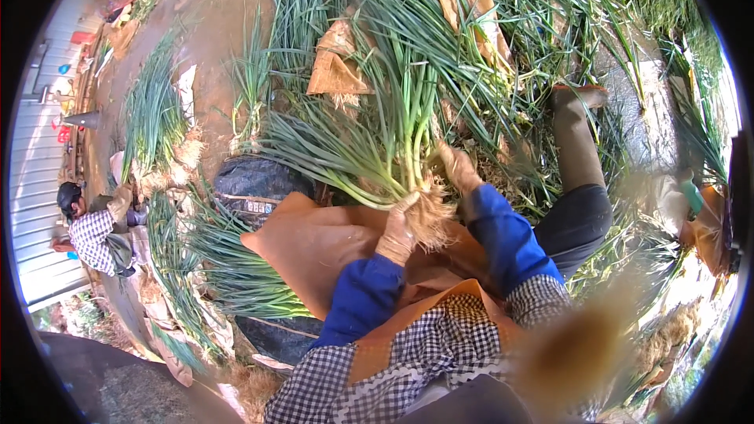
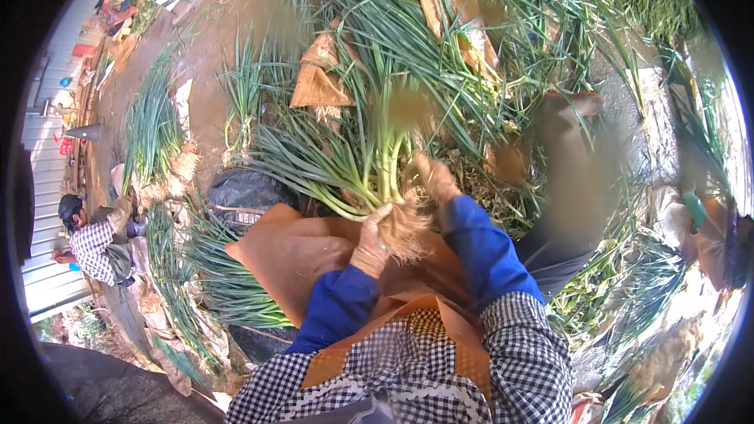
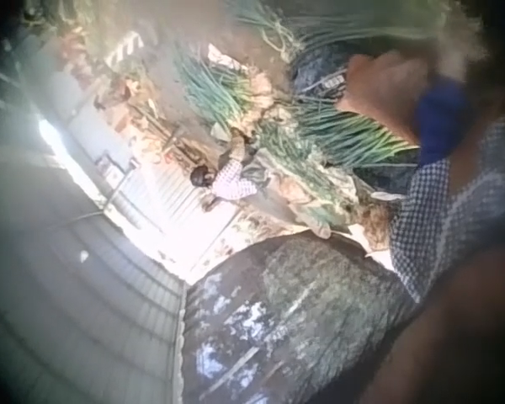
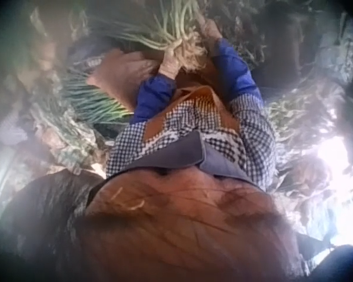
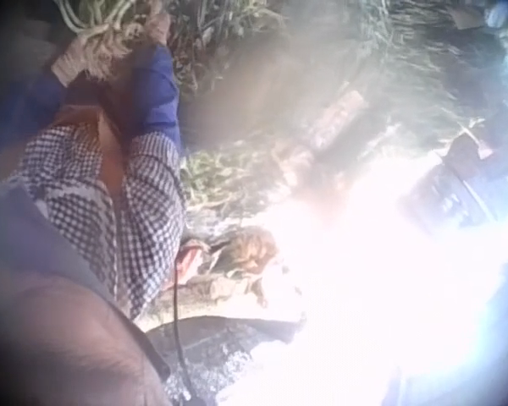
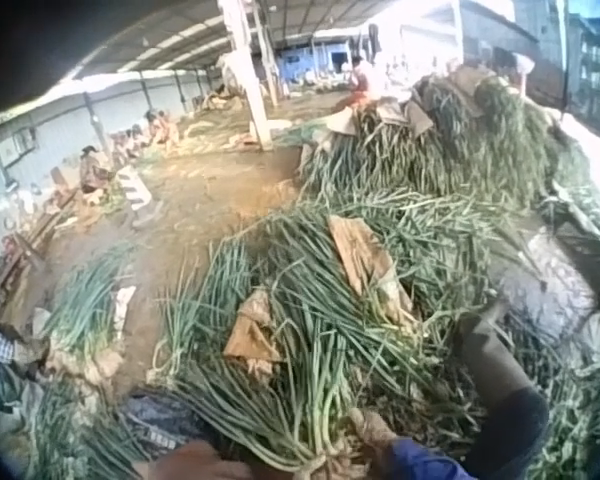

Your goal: The person cleans green onions by hand, peeling away the outer layers and removing dirt from the roots while sitting on the ground.

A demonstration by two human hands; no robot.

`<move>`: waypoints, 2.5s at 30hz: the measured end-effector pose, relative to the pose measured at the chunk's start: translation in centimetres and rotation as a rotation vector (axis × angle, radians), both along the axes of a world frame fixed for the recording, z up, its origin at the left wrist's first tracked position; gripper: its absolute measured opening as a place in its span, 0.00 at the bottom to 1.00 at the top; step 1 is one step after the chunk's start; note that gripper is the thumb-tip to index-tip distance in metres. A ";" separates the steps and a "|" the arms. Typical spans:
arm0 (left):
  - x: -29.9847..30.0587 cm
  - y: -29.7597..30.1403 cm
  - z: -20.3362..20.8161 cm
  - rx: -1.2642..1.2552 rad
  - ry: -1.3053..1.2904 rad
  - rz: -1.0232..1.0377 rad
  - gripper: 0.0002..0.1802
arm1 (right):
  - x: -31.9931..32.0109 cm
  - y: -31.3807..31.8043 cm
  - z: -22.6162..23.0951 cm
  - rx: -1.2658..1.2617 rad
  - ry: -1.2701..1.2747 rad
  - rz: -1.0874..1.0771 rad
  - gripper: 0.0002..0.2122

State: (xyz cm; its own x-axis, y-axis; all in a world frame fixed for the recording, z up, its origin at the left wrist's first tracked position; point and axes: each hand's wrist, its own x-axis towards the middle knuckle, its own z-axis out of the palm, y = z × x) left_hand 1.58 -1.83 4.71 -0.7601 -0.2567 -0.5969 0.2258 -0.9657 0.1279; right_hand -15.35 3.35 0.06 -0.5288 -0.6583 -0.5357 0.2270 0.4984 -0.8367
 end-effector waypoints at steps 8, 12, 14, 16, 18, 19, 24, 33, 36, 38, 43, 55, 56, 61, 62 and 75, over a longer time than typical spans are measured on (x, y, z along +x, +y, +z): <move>3.2 -5.3 -1.3 -0.186 0.161 0.097 0.15 | -2.4 -4.5 -7.5 0.084 0.191 0.132 0.29; 0.9 -3.6 6.3 -0.244 -0.052 0.156 0.16 | -1.6 -1.5 -2.7 -0.307 -0.148 -0.204 0.22; 0.9 -2.1 1.1 -0.208 -0.190 0.100 0.15 | -0.7 -1.5 -1.6 -0.372 -0.126 -0.182 0.23; -1.2 0.9 -1.3 -0.065 -0.144 0.005 0.13 | -0.5 -0.8 -2.2 0.068 0.568 0.095 0.20; -0.9 1.6 -2.0 -0.052 -0.160 0.002 0.13 | 0.5 -0.6 2.0 0.352 0.932 0.410 0.19; -1.3 1.5 -1.4 -0.037 -0.160 -0.008 0.14 | 0.3 0.0 2.8 0.345 0.999 0.500 0.16; -1.0 0.9 -3.7 -0.113 -0.154 0.059 0.10 | -0.6 9.4 1.5 0.057 1.135 0.785 0.14; 0.0 1.1 -2.6 -0.064 -0.018 -0.022 0.13 | -2.9 0.6 -0.4 -0.008 -0.317 0.136 0.26; 0.3 1.0 -2.4 -0.061 0.034 -0.015 0.14 | -0.4 -4.4 -1.9 -0.344 -0.843 -0.361 0.23; 0.1 1.2 -2.3 -0.052 -0.014 0.020 0.14 | 1.2 -5.0 -5.0 -0.393 -0.804 -0.499 0.22; 0.3 0.8 -2.1 -0.079 -0.053 0.008 0.15 | 2.2 -2.6 -9.3 -0.210 -0.390 -0.314 0.21; -1.2 2.5 -3.0 -0.574 -0.263 -0.024 0.11 | -1.2 -5.8 1.4 0.326 1.163 0.577 0.04; -1.1 2.3 -2.7 -0.576 -0.262 -0.031 0.11 | -0.8 -6.4 -0.5 0.316 1.232 0.588 0.04; -1.1 3.0 -4.4 -0.438 -0.223 -0.151 0.12 | -2.3 -8.6 -9.4 0.560 1.064 0.622 0.06; 0.2 2.3 -6.0 -0.493 -0.246 -0.075 0.12 | 0.1 -10.7 -8.0 0.597 1.104 0.812 0.05; -1.4 1.5 -3.4 -0.206 -0.217 0.053 0.15 | -1.3 9.3 10.2 0.066 0.219 0.519 0.14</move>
State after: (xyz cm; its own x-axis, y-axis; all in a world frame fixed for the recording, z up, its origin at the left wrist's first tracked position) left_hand 0.21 -0.29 1.26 -0.6028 -0.4255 -0.6749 0.2213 -0.9019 0.3709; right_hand -16.61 12.66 10.30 -0.2480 -0.8304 -0.4989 -0.2369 0.5513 -0.8000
